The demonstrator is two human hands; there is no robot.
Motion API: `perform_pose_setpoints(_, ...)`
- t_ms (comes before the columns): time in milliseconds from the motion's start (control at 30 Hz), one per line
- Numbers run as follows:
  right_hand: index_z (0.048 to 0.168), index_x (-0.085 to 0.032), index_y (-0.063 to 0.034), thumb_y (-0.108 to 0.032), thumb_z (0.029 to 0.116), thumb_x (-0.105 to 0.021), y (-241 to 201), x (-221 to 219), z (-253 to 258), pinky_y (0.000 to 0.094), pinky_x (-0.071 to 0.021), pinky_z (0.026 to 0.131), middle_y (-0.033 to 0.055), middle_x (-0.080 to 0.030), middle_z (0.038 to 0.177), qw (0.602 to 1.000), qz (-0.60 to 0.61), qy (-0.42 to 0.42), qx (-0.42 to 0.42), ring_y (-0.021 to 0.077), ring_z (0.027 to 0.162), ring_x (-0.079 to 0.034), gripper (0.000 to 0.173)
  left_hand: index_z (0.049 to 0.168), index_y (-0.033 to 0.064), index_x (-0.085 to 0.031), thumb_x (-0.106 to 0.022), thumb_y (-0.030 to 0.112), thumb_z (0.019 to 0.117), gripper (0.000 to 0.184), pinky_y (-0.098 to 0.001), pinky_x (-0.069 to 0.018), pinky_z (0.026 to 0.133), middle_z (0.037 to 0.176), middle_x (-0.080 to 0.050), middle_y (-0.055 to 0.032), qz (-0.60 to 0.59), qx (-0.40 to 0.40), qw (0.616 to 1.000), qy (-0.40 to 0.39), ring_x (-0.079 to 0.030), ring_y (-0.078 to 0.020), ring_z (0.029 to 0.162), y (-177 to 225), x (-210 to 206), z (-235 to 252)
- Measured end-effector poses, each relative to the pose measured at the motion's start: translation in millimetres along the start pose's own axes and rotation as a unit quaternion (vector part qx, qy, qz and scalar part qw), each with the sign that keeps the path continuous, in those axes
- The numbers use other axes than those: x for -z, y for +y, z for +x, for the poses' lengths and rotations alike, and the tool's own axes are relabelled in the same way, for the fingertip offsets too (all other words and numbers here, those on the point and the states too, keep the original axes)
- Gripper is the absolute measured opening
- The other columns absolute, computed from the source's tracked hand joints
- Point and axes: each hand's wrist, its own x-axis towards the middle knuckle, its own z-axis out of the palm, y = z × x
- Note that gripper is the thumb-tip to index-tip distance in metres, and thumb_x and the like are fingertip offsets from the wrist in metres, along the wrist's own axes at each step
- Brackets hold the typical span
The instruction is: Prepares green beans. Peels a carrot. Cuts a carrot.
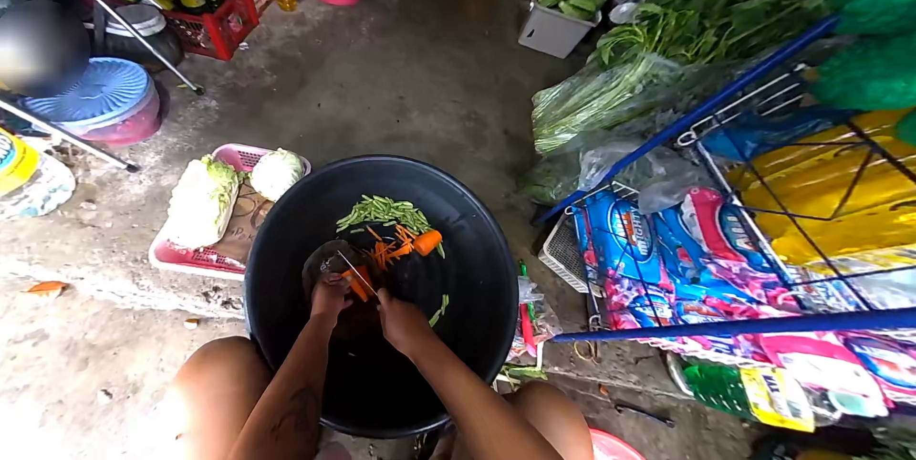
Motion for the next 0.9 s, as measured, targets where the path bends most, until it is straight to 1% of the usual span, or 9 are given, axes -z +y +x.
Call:
perform_pose_setpoints(267, 0.151, -0.040, -0.0135, -0.030, 0.1141, -0.032, -3, 6, -7, 0.0578, -0.0556, 0.094, 0.0206, -0.069, 0.121, 1.000, -0.028, -0.013, -0.001, 0.0400, 0.114, -0.069, 0.041, 0.138, -0.0007, -0.049, -0.064, 0.014, 0.1030, 0.041, -0.0495, -0.0597, 0.087, 0.127, -0.063, -0.0223, -0.008, 0.006, 1.000, -0.004, -0.068, -0.0318, 0.110, 0, 1, 0)
perform_pose_setpoints(400, 0.153, -0.038, -0.0144, -0.030, 0.1142, -0.031, -11, 10, -8, 0.0580, -0.0553, 0.095, 0.0208, -0.069, 0.121, 0.999, -0.044, -0.021, -0.020, 0.0399, 0.115, -0.069, 0.043, 0.138, 0.0003, -0.049, -0.065, 0.014, 0.1027, 0.041, -0.0483, -0.0602, 0.086, 0.126, -0.063, -0.0211, -0.001, 0.010, 1.000, -0.005, -0.069, -0.0307, 0.109, 0, 1, 2)
perform_pose_setpoints(533, 0.157, -0.034, -0.0123, -0.026, 0.1138, -0.032, -23, 20, -4, 0.0598, -0.0538, 0.097, 0.0232, -0.067, 0.126, 0.998, -0.040, -0.050, -0.027, 0.0415, 0.119, -0.066, 0.045, 0.140, 0.0003, -0.048, -0.064, 0.016, 0.1032, 0.043, -0.0483, -0.0608, 0.087, 0.127, -0.064, -0.0215, 0.020, 0.004, 1.000, -0.010, -0.070, -0.0309, 0.108, -2, 3, 4)
perform_pose_setpoints(667, 0.157, -0.033, -0.0112, -0.023, 0.1130, -0.035, -25, 25, 8, 0.0596, -0.0530, 0.099, 0.0231, -0.065, 0.130, 0.997, -0.042, -0.064, -0.021, 0.0406, 0.123, -0.065, 0.046, 0.139, 0.0001, -0.049, -0.064, 0.018, 0.1036, 0.043, -0.0470, -0.0605, 0.086, 0.126, -0.065, -0.0213, 0.028, 0.013, 0.999, -0.017, -0.071, -0.0300, 0.105, 2, 3, 3)
perform_pose_setpoints(800, 0.157, -0.031, -0.0117, -0.024, 0.1132, -0.035, -27, 18, 14, 0.0580, -0.0536, 0.099, 0.0228, -0.066, 0.128, 0.997, -0.037, -0.068, -0.026, 0.0398, 0.121, -0.066, 0.046, 0.139, -0.0014, -0.049, -0.062, 0.020, 0.1051, 0.042, -0.0440, -0.0610, 0.085, 0.129, -0.063, -0.0225, 0.035, 0.027, 0.999, -0.021, -0.071, -0.0290, 0.102, 3, 2, 2)
perform_pose_setpoints(900, 0.157, -0.031, -0.0118, -0.026, 0.1137, -0.033, -20, 4, 17, 0.0572, -0.0542, 0.098, 0.0226, -0.067, 0.124, 0.998, -0.013, -0.058, -0.025, 0.0397, 0.118, -0.067, 0.045, 0.140, -0.0019, -0.049, -0.061, 0.019, 0.1055, 0.042, -0.0422, -0.0618, 0.084, 0.129, -0.062, -0.0228, 0.038, 0.030, 0.999, -0.018, -0.072, -0.0279, 0.100, 3, 1, 3)
